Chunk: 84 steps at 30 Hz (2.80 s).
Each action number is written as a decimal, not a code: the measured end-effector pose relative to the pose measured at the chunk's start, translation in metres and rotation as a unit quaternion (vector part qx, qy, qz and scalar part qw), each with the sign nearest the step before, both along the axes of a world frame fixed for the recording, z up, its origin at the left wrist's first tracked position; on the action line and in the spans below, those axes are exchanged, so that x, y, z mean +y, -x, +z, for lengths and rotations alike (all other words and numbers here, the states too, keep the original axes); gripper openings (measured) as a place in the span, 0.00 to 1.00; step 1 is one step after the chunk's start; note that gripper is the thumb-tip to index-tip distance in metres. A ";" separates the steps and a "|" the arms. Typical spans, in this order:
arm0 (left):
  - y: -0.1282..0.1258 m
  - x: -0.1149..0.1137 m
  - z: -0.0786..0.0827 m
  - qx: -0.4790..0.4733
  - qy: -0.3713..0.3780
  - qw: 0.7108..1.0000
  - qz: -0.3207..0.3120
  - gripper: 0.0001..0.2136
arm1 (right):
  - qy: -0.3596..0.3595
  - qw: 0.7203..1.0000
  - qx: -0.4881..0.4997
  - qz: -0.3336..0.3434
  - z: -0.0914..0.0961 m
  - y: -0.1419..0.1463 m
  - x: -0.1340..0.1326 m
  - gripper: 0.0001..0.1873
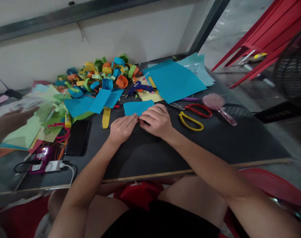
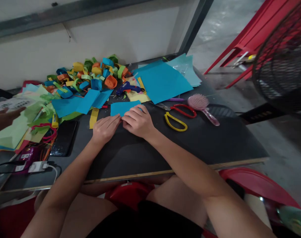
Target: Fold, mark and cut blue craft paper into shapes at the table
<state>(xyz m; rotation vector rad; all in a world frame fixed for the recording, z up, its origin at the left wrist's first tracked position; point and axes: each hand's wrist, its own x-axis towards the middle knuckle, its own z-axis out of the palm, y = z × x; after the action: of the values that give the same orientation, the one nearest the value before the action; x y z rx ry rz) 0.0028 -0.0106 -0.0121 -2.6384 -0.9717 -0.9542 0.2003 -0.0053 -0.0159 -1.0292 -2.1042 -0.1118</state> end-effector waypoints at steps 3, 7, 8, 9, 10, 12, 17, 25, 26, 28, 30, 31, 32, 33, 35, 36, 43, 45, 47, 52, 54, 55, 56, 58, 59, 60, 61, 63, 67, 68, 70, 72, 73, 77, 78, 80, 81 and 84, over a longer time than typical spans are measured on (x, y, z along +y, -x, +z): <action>-0.002 -0.001 0.000 0.000 0.032 0.999 0.012 0.12 | 0.003 1.000 0.026 -0.006 0.001 -0.003 0.000 0.08; -0.003 -0.002 0.003 0.009 0.054 0.998 0.037 0.12 | -0.012 1.000 0.021 -0.004 0.003 -0.003 -0.003 0.08; -0.003 -0.003 0.003 0.010 0.053 0.998 0.037 0.12 | -0.014 1.000 0.016 -0.002 0.004 -0.002 -0.003 0.08; -0.004 -0.004 0.003 0.010 0.052 0.998 0.035 0.11 | -0.018 1.000 0.011 -0.002 0.004 -0.001 -0.004 0.08; -0.005 -0.004 0.004 0.011 0.050 0.998 0.031 0.11 | -0.026 1.000 0.007 -0.004 0.004 0.000 -0.004 0.08; -0.007 -0.006 0.004 0.017 0.042 0.999 0.025 0.11 | -0.045 0.999 0.000 -0.008 0.005 0.001 -0.005 0.08; -0.005 -0.007 0.006 0.015 0.028 0.999 0.025 0.10 | -0.027 0.999 -0.007 -0.030 0.009 -0.005 -0.002 0.07; 0.009 0.000 0.013 -0.024 -0.043 0.998 0.038 0.09 | -0.035 0.996 0.001 -0.087 0.008 -0.028 0.010 0.04; 0.011 0.002 0.014 -0.028 -0.055 0.997 0.042 0.09 | -0.042 0.995 0.006 -0.090 0.007 -0.032 0.013 0.04; 0.017 0.006 0.015 -0.038 -0.091 0.994 0.055 0.08 | -0.063 0.992 0.024 -0.102 0.004 -0.043 0.020 0.03; 0.025 0.013 0.016 -0.058 -0.144 0.985 0.071 0.07 | -0.095 0.986 0.045 -0.133 0.000 -0.056 0.028 0.04; 0.029 0.016 0.016 -0.069 -0.174 0.979 0.078 0.06 | -0.111 0.980 0.055 -0.154 -0.001 -0.061 0.032 0.04; 0.032 0.019 0.016 -0.075 -0.199 0.974 0.083 0.06 | -0.123 0.975 0.065 -0.173 -0.001 -0.065 0.034 0.04; 0.034 0.020 0.016 -0.075 -0.214 0.970 0.086 0.06 | -0.131 0.971 0.075 -0.183 -0.001 -0.067 0.035 0.04; 0.033 0.021 0.017 -0.057 -0.220 0.970 0.084 0.06 | -0.137 0.972 0.085 -0.169 0.000 -0.063 0.033 0.02; 0.031 0.019 0.017 -0.042 -0.219 0.972 0.077 0.06 | -0.140 0.976 0.081 -0.146 0.001 -0.057 0.029 0.02; 0.004 -0.001 0.013 0.042 -0.195 0.980 -0.001 0.04 | -0.197 0.980 0.006 0.020 0.003 -0.004 0.002 0.13; 0.001 -0.004 0.010 0.046 -0.185 0.982 -0.010 0.04 | -0.187 0.981 0.023 0.036 0.002 0.000 0.001 0.12; -0.001 -0.005 0.009 0.041 -0.185 0.982 -0.017 0.05 | -0.185 0.980 0.049 0.048 0.002 0.000 0.001 0.12; -0.003 -0.007 0.010 0.037 -0.204 0.978 -0.018 0.05 | -0.220 0.971 0.062 0.065 0.002 0.001 0.001 0.14; -0.004 -0.007 0.012 0.039 -0.208 0.977 -0.017 0.04 | -0.219 0.972 0.051 0.064 0.002 0.001 0.000 0.13; -0.004 -0.007 0.012 0.037 -0.208 0.977 -0.018 0.04 | -0.214 0.974 0.046 0.061 0.001 0.001 0.000 0.13; -0.003 -0.006 0.012 0.032 -0.208 0.977 -0.020 0.04 | -0.205 0.976 0.042 0.056 0.001 0.001 0.000 0.12; -0.003 -0.006 0.011 0.018 -0.210 0.977 -0.024 0.05 | -0.191 0.980 0.040 0.049 0.002 0.001 0.000 0.11; -0.003 -0.006 0.011 0.013 -0.210 0.977 -0.025 0.05 | -0.188 0.980 0.043 0.048 0.003 0.001 -0.001 0.10; -0.002 -0.005 0.010 0.010 -0.210 0.977 -0.025 0.05 | -0.189 0.980 0.046 0.049 0.004 0.001 -0.001 0.11; -0.002 -0.005 0.010 0.010 -0.210 0.977 -0.025 0.05 | -0.193 0.979 0.050 0.052 0.006 0.001 -0.001 0.11; -0.002 -0.005 0.009 0.014 -0.209 0.977 -0.025 0.06 | -0.204 0.976 0.055 0.060 0.009 0.000 -0.001 0.13; 0.001 -0.004 0.009 -0.010 -0.207 0.978 -0.016 0.05 | -0.210 0.975 0.067 0.036 0.012 -0.010 0.005 0.15; 0.001 -0.003 0.010 -0.019 -0.209 0.978 -0.011 0.05 | -0.208 0.975 0.070 0.019 0.011 -0.014 0.008 0.15; 0.003 -0.002 0.012 -0.029 -0.219 0.975 -0.008 0.05 | -0.205 0.976 0.075 -0.016 0.010 -0.024 0.014 0.15; 0.004 -0.001 0.013 -0.031 -0.228 0.973 -0.011 0.05 | -0.205 0.975 0.082 -0.034 0.009 -0.030 0.017 0.15; 0.004 -0.001 0.014 -0.031 -0.229 0.973 -0.013 0.05 | -0.206 0.974 0.087 -0.033 0.009 -0.031 0.016 0.16; 0.002 -0.003 0.012 -0.018 -0.225 0.974 -0.026 0.06 | -0.194 0.977 0.090 0.029 0.011 -0.015 0.006 0.17; 0.002 -0.004 0.011 -0.013 -0.222 0.975 -0.029 0.06 | -0.189 0.977 0.087 0.049 0.012 -0.010 0.002 0.17; 0.001 -0.005 0.009 -0.004 -0.212 0.977 -0.032 0.05 | -0.183 0.977 0.080 0.077 0.013 0.000 -0.003 0.17; 0.001 -0.005 0.008 -0.002 -0.205 0.978 -0.033 0.05 | -0.182 0.977 0.078 0.083 0.012 0.003 -0.004 0.17; 0.002 -0.005 0.005 -0.007 -0.183 0.982 -0.038 0.07 | -0.179 0.977 0.082 0.077 0.010 0.001 -0.002 0.17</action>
<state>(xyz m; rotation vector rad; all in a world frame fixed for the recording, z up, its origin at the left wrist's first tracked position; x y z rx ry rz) 0.0009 -0.0156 -0.0069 -2.3747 -0.6271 -1.0534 0.1989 -0.0076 -0.0057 -0.6365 -1.9159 -0.3055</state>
